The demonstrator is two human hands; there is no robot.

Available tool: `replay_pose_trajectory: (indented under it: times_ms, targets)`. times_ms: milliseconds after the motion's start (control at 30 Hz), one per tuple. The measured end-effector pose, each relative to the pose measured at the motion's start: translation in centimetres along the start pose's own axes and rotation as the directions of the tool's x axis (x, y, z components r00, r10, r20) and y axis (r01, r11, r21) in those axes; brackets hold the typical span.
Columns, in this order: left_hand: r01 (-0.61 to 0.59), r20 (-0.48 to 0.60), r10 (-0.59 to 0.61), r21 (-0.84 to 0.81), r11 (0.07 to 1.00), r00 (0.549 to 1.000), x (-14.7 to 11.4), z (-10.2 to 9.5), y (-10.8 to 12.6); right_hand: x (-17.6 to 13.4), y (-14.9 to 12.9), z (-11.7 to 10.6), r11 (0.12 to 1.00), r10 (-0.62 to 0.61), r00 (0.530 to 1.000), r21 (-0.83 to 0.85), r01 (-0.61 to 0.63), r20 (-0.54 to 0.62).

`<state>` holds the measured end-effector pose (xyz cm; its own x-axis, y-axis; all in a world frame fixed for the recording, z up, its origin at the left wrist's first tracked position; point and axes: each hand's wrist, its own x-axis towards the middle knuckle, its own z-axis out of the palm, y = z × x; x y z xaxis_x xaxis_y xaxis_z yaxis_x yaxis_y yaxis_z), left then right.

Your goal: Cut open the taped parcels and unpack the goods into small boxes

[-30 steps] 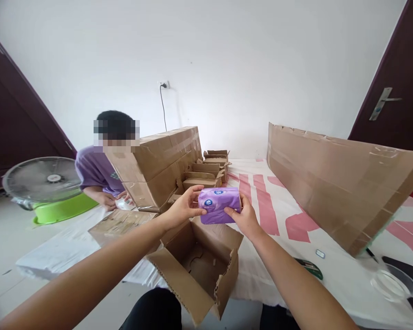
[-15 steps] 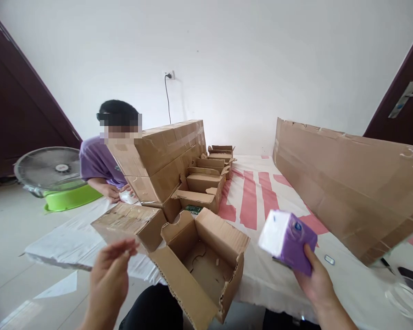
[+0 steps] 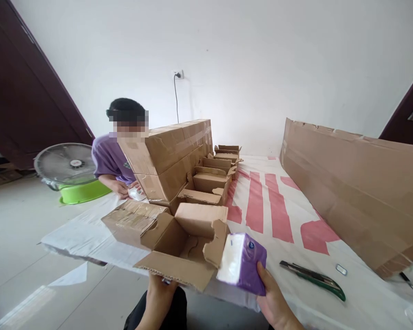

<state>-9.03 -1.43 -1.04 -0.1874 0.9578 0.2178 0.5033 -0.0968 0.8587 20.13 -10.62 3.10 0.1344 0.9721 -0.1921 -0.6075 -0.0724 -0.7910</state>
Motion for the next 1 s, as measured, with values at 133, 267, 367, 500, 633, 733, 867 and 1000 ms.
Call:
replay_pose_trajectory:
  times_ms: [133, 267, 367, 500, 633, 733, 867, 1000]
  targets:
    - [-0.024, -0.262, 0.029, 0.022, 0.999, 0.965, 0.0, -1.1, -1.0, 1.2, 0.4, 0.3, 0.980, -0.118, 0.991, -0.166, 0.107, -0.056]
    - [-0.229, -0.325, 0.261, 0.134, 0.964, 0.909, -0.7, -1.7, -1.2, 2.1, 2.0, -1.9, 0.851, -0.363, 0.910, -0.470, 0.235, -0.202]
    - [-0.297, -0.056, 0.306, 0.125, 0.947, 0.950, -1.7, -1.2, -0.8, 2.5, 3.5, -3.5, 0.758, -0.465, 0.865, -0.591, 0.277, -0.191]
    - [-0.318, 0.221, 0.292, 0.094, 0.944, 0.931, -1.9, 0.2, 0.1, 2.4, 4.6, -4.5, 0.693, -0.513, 0.850, -0.642, 0.328, -0.119]
    - [-0.298, 0.269, 0.258, 0.120, 0.947, 0.928, 0.0, 1.3, 1.1, 2.2, 4.8, -4.6, 0.682, -0.511, 0.854, -0.649, 0.337, -0.094]
    - [-0.273, 0.293, 0.201, 0.227, 0.935, 0.935, 2.2, 1.9, 2.0, 2.1, 4.7, -4.5, 0.681, -0.518, 0.850, -0.648, 0.341, -0.098]
    - [-0.221, 0.301, 0.110, 0.364, 0.905, 0.947, 5.1, 3.3, 3.3, 1.9, 4.8, -3.9, 0.678, -0.532, 0.836, -0.659, 0.327, -0.133]
    - [-0.156, 0.289, 0.026, 0.436, 0.887, 0.957, 7.2, 4.8, 4.2, 1.7, 4.9, -3.2, 0.679, -0.552, 0.817, -0.658, 0.324, -0.167]
